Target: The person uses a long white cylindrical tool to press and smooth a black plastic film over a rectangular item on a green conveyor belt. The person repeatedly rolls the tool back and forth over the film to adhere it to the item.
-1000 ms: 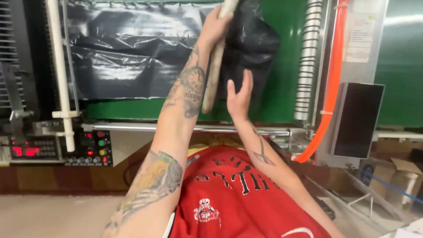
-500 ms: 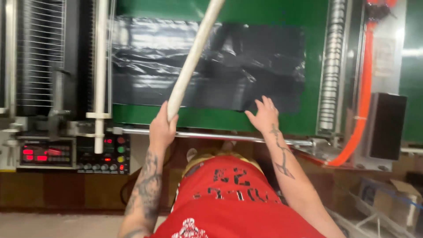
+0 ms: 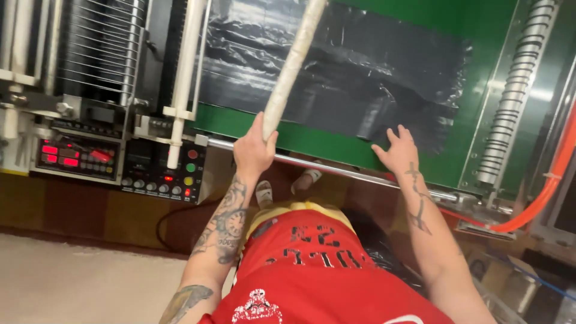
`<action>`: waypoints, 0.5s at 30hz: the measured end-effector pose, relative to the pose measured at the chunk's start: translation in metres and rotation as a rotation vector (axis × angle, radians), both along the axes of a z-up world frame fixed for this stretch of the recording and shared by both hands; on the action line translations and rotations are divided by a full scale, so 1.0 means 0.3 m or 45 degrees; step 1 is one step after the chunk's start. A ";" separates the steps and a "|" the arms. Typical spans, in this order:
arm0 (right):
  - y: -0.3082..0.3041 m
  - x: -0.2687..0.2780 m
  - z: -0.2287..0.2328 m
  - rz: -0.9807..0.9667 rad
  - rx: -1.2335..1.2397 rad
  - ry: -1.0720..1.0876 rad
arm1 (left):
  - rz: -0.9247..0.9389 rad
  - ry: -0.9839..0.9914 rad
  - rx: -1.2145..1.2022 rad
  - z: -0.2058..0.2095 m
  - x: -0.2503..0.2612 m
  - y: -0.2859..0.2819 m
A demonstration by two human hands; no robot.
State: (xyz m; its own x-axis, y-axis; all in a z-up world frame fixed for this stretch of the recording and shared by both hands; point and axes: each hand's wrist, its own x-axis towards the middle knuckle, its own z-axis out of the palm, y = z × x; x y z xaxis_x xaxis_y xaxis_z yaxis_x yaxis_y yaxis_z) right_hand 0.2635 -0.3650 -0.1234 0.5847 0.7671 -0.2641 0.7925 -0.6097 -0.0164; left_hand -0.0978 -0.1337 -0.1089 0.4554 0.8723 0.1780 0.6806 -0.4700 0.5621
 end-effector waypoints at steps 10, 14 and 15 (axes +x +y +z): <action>0.007 -0.014 0.032 -0.029 0.026 0.014 | 0.116 0.046 -0.246 0.026 0.001 0.007; 0.035 -0.011 0.081 -0.102 0.104 0.142 | 0.232 -0.284 -0.363 0.122 0.024 0.062; 0.038 -0.018 0.105 -0.117 0.134 0.195 | 0.273 -0.383 -0.358 0.150 0.031 0.076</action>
State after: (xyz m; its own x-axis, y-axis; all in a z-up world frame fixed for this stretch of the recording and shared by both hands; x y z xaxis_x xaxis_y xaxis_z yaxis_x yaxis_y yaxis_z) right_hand 0.2581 -0.3535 -0.0918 0.6126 0.7405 -0.2763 0.7169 -0.6678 -0.2002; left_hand -0.0886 -0.1108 -0.0639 0.2242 0.9744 0.0176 0.5331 -0.1378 0.8348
